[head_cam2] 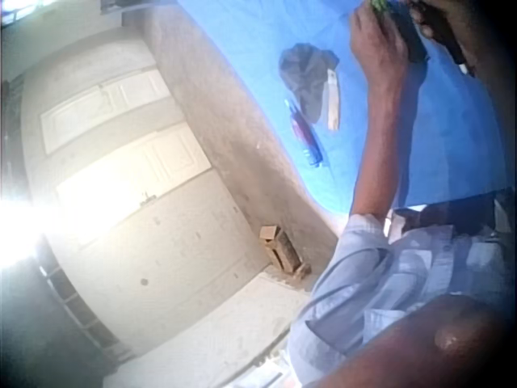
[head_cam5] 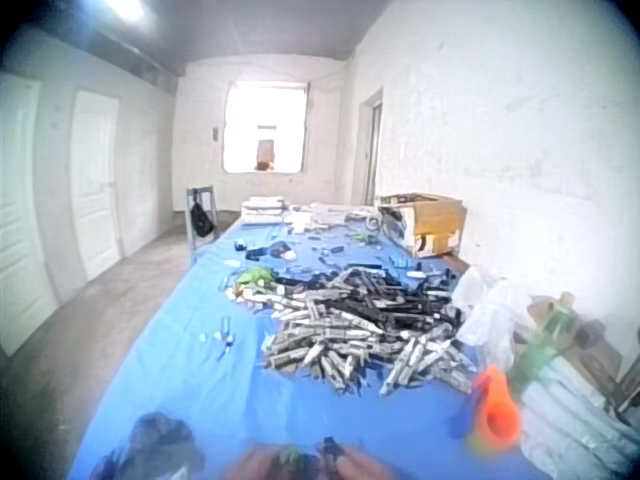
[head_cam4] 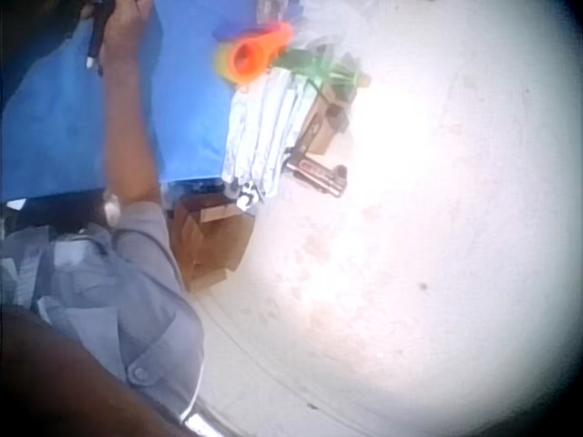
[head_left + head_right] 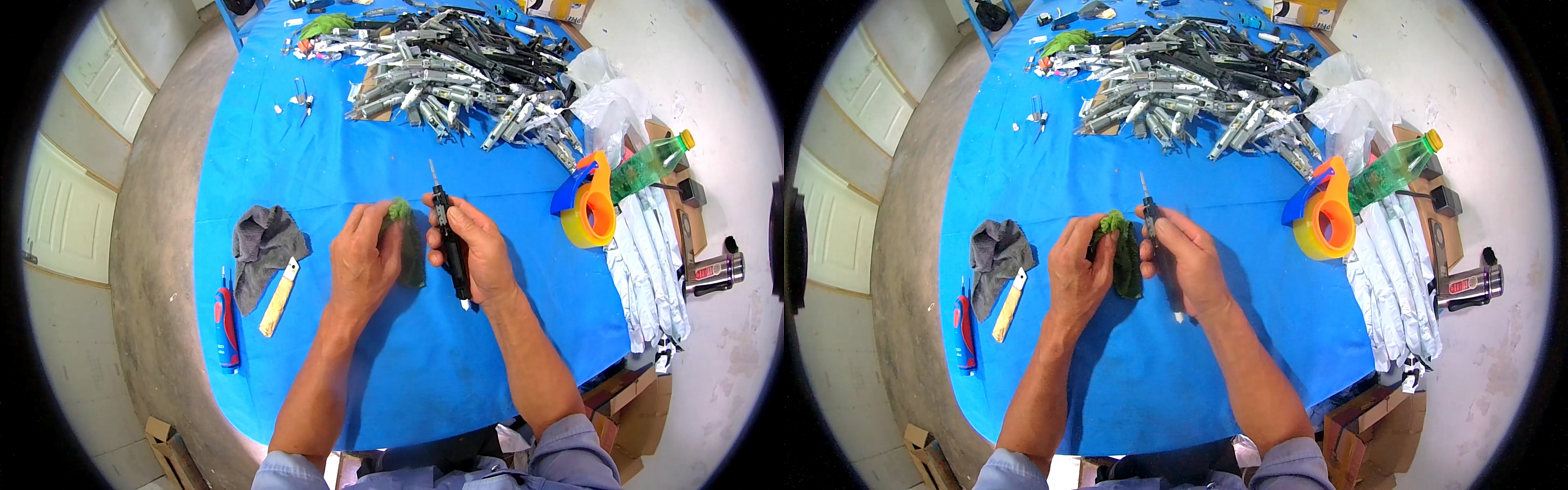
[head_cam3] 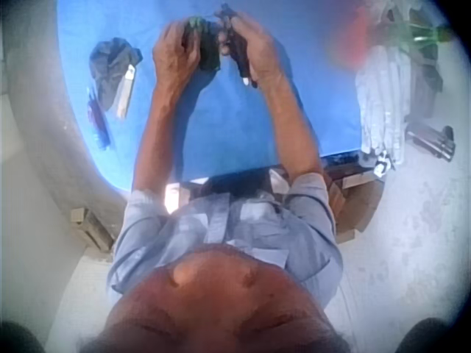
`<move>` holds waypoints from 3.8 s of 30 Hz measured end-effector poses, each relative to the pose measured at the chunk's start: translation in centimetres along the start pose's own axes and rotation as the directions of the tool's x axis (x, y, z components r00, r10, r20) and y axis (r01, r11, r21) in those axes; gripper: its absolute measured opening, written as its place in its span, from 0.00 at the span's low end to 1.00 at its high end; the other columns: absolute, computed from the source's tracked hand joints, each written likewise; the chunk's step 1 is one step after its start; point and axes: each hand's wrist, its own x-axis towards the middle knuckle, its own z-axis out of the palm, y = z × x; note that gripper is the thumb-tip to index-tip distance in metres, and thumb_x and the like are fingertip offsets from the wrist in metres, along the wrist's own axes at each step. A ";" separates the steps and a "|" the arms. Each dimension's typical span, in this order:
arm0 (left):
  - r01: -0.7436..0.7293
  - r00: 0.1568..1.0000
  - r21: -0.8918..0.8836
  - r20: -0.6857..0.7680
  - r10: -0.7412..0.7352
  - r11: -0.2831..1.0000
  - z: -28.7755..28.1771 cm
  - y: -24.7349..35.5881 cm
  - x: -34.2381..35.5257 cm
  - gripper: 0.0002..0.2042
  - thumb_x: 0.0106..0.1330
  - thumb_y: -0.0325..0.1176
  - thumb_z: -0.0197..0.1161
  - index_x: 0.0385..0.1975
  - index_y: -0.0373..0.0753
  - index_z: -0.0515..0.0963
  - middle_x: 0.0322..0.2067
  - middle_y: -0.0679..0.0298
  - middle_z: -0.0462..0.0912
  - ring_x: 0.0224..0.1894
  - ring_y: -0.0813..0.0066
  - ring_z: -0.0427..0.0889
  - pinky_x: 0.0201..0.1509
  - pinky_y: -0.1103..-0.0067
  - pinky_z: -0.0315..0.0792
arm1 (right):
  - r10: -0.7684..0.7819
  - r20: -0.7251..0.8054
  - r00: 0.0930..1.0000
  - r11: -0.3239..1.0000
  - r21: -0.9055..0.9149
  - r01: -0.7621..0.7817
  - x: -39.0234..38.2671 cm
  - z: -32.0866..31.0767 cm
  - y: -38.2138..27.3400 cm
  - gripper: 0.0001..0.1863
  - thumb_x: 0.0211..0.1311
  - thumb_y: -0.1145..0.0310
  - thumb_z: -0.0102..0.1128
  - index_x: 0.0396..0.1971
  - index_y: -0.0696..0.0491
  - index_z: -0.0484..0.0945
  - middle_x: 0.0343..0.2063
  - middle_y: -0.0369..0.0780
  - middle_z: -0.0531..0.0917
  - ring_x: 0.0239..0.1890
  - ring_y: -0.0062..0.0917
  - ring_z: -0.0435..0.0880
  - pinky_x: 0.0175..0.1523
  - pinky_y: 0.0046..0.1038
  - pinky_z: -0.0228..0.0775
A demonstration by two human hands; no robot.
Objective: The person cleans a narrow electronic component by hand using a green cloth, wiping along its length and around the connector.
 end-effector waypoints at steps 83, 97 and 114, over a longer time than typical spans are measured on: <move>0.571 0.821 -0.552 0.405 -0.403 0.607 -1.5 1.5 -0.1 0.07 0.67 0.30 0.68 0.40 0.33 0.84 0.31 0.69 0.86 0.29 0.85 0.80 0.32 0.84 0.74 | -0.056 -0.031 0.998 0.995 0.079 0.059 0.3 -0.3 0.5 0.20 0.78 0.65 0.51 0.63 0.60 0.74 0.44 0.39 0.82 0.45 0.24 0.82 0.54 0.27 0.76; 0.650 0.757 -0.573 0.435 -0.487 0.499 -1.9 0.1 0.6 0.15 0.72 0.41 0.60 0.44 0.35 0.84 0.30 0.70 0.83 0.28 0.86 0.77 0.27 0.85 0.68 | -0.020 -0.036 0.999 0.975 0.219 0.027 0.3 -0.4 0.3 0.19 0.76 0.67 0.54 0.60 0.61 0.75 0.41 0.39 0.83 0.43 0.24 0.83 0.57 0.32 0.78; 0.649 0.749 -0.643 0.448 -0.488 0.406 -1.6 0.3 0.8 0.14 0.75 0.37 0.55 0.49 0.33 0.81 0.33 0.67 0.83 0.30 0.82 0.78 0.29 0.82 0.70 | -0.021 -0.013 1.000 0.966 0.258 0.024 0.4 -0.5 0.1 0.19 0.76 0.68 0.54 0.60 0.62 0.74 0.41 0.39 0.82 0.44 0.24 0.82 0.57 0.33 0.78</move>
